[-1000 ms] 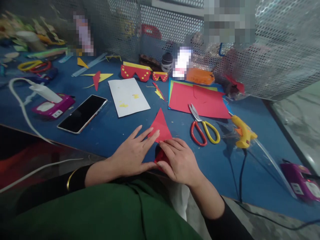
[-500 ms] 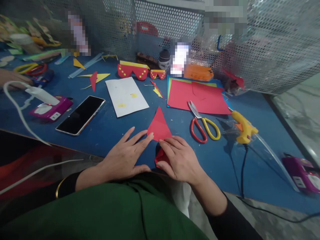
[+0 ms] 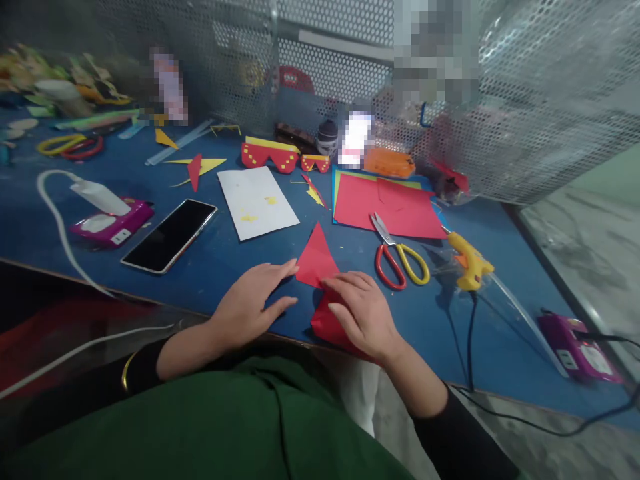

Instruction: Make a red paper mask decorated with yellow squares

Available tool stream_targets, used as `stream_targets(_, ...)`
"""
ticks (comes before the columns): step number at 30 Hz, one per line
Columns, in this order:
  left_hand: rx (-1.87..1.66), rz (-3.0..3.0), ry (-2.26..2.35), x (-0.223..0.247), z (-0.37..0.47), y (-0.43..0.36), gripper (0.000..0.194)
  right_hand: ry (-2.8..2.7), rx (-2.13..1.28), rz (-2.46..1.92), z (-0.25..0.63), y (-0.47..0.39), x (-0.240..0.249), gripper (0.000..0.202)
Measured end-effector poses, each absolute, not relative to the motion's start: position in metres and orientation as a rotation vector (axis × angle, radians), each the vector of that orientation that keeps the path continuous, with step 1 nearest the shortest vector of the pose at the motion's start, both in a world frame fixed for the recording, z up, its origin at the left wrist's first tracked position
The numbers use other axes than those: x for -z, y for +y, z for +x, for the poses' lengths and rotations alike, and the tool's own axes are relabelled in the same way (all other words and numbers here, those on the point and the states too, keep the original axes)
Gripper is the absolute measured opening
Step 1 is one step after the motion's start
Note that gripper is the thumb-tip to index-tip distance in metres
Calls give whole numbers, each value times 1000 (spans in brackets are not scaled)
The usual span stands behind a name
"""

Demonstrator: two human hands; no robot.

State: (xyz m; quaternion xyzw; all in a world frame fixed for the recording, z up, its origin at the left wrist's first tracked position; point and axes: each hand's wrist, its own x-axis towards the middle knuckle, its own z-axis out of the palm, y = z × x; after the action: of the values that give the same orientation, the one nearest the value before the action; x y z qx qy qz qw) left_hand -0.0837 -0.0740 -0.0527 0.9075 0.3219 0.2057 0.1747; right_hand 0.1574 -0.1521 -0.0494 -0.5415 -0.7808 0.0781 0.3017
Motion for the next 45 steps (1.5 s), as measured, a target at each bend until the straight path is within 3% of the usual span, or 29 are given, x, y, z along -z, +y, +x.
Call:
stream_targets(4, -541, 2479, 1208, 44, -63, -67, 54, -1604, -322, -1817, 159, -137, 48, 38)
stream_targets(12, -433, 2547, 1321, 41, -36, -59, 54, -1513, -442, -2030, 160, -80, 52, 36)
stream_targets(20, -431, 2444, 1350, 41, -35, -57, 66, -1378, -510, -1885, 145, -57, 60, 16)
stream_targets(27, -763, 1992, 1316, 42, -27, -42, 86, -1116, -672, -1587, 149, -57, 46, 33)
stream_targets(29, -833, 1609, 1177, 37, -22, -36, 77, -1038, -695, -1503, 151, -56, 36, 37)
stream_targets(33, -792, 1067, 913, 23, -8, -31, 31, -865, -694, -1380, 156, -52, 22, 45)
stream_targets(45, -808, 960, 868, 9, 28, -2, 29, -756, -990, -1231, 162, -61, 22, 45)
